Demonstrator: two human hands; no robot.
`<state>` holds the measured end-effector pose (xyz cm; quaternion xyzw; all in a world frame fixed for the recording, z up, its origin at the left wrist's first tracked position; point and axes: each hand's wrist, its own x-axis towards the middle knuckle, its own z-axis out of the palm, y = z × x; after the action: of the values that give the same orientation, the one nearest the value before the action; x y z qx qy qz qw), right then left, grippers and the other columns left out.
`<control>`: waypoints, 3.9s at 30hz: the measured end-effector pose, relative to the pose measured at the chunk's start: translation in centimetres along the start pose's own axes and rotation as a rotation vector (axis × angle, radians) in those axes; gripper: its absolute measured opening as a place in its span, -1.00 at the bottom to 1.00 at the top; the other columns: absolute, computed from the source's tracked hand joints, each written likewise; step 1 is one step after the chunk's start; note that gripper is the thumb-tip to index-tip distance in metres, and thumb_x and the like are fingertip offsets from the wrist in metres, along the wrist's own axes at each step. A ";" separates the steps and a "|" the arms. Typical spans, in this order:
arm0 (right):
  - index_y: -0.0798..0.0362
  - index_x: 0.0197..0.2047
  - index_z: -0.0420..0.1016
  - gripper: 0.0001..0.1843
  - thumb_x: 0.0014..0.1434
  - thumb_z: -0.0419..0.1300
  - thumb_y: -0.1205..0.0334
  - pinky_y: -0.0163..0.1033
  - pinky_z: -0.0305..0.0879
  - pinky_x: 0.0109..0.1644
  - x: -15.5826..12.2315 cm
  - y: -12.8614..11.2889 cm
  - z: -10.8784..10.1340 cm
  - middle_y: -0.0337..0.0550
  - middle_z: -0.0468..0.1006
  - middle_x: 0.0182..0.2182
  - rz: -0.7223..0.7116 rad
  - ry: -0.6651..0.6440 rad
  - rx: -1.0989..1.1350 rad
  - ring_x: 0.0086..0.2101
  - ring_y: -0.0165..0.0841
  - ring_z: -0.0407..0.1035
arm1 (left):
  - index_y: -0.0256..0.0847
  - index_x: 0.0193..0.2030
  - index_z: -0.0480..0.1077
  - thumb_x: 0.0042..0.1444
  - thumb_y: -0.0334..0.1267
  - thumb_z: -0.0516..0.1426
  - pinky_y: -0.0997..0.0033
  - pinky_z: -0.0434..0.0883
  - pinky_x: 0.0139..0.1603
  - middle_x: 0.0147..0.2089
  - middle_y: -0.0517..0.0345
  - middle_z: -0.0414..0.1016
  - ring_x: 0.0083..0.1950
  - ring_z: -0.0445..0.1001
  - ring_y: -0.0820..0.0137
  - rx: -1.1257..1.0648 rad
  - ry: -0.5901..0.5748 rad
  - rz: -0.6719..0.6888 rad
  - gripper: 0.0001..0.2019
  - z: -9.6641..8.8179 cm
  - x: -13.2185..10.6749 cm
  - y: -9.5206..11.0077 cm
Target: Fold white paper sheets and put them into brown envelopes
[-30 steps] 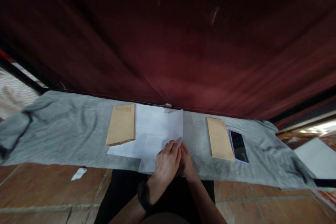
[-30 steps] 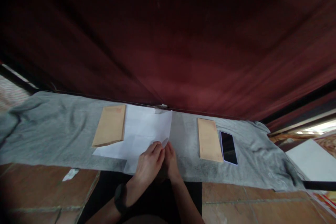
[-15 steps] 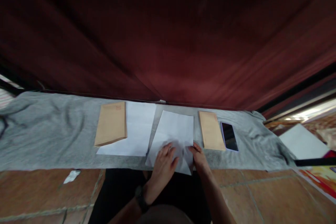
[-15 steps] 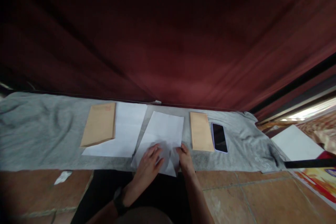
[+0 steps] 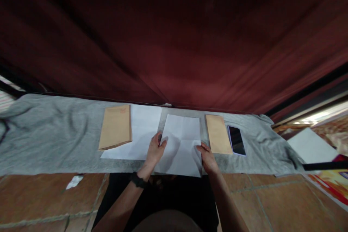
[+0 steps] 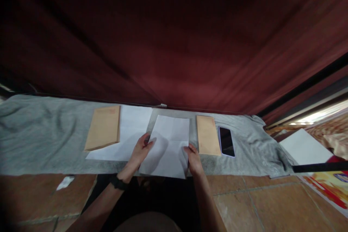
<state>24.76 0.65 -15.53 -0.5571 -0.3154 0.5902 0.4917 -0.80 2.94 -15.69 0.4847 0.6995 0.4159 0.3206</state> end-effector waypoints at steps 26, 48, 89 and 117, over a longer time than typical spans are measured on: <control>-0.03 -0.14 0.59 -0.74 0.07 0.30 0.13 -0.08 0.36 0.12 3.3 -14.1 1.3 -0.16 0.67 -0.13 -0.578 -0.085 -0.205 -0.09 -0.23 0.51 | -0.23 -0.28 0.56 0.01 -0.21 0.28 0.32 0.45 -0.12 -0.22 0.10 0.63 -0.17 0.53 0.30 -0.250 0.000 0.408 -0.84 -3.8 6.1 12.0; -0.14 0.48 0.05 -0.15 0.15 0.13 0.39 0.16 -0.03 0.45 -2.7 0.2 -6.0 -0.13 -0.02 0.48 -0.884 -0.413 -1.451 0.39 -0.10 0.01 | -0.11 0.41 0.18 0.20 -0.64 -0.19 0.19 0.11 0.51 0.52 0.12 0.08 0.53 -0.03 0.48 0.466 -0.468 0.736 -0.31 -1.5 5.0 -0.6; -0.12 0.46 0.11 -0.13 0.12 0.28 0.26 0.20 -0.05 0.45 -2.1 -0.4 -5.9 -0.03 0.12 0.43 -0.694 -0.491 -1.366 0.37 -0.07 0.07 | -0.39 0.45 0.10 0.38 -0.05 -0.05 -0.03 0.07 0.49 0.47 -0.24 0.12 0.51 0.05 0.10 0.703 -0.168 0.716 -0.39 4.4 0.6 -0.2; -0.14 0.39 0.26 -0.42 0.36 -0.05 0.37 0.04 0.24 0.38 -2.4 -3.3 -5.1 -0.17 0.37 0.31 -0.632 -0.361 -1.173 0.29 -0.26 0.25 | 0.02 0.46 0.10 0.26 -0.12 0.14 -0.45 -0.07 0.42 0.53 -0.04 0.03 0.53 -0.05 -0.07 0.854 -0.444 0.885 -0.36 2.2 -7.5 1.0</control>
<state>30.15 -1.42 -12.61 -0.5054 -0.8068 0.2340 0.1973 3.92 -3.34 -15.49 0.8859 0.4547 0.0842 0.0354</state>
